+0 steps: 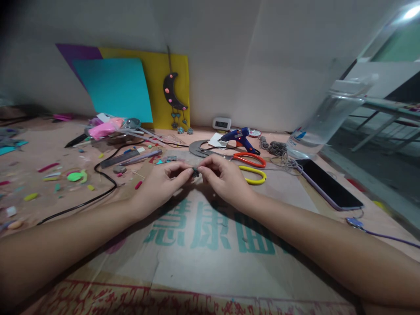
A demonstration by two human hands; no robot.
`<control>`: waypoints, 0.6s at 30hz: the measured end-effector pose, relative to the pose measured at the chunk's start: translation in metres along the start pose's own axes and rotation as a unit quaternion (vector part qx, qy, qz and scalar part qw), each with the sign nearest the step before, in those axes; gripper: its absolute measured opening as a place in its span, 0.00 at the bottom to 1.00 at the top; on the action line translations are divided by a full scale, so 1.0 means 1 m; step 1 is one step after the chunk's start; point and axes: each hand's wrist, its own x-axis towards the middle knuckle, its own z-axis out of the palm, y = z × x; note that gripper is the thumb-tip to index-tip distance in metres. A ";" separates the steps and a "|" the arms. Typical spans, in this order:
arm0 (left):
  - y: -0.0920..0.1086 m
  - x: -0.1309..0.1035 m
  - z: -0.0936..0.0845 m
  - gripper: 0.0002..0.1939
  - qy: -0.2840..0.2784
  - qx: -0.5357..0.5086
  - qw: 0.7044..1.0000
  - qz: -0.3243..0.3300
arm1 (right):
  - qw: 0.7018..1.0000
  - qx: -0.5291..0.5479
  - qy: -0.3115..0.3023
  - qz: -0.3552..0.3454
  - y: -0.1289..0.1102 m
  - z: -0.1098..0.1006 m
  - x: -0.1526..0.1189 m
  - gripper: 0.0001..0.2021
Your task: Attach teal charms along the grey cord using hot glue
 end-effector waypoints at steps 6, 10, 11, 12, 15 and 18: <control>-0.002 0.000 0.001 0.12 0.005 -0.016 1.000 0.020 | 0.990 0.102 -0.044 0.084 -0.004 0.003 -0.001 0.08; -0.003 0.000 0.001 0.11 0.006 -0.019 0.999 0.031 | 0.965 0.205 -0.084 0.140 -0.003 0.004 0.001 0.11; -0.003 0.000 0.001 0.11 0.007 -0.020 0.999 0.031 | 0.960 0.222 -0.086 0.146 -0.002 0.004 0.001 0.11; -0.003 0.000 0.001 0.11 0.008 -0.022 0.999 0.029 | 0.958 0.231 -0.088 0.148 -0.002 0.004 0.001 0.12; -0.003 -0.001 0.001 0.11 0.012 -0.021 1.000 0.019 | 0.960 0.222 -0.091 0.146 -0.002 0.004 0.001 0.12; -0.003 -0.002 0.001 0.11 0.016 -0.024 0.999 0.014 | 0.960 0.236 -0.091 0.121 -0.001 0.003 0.001 0.13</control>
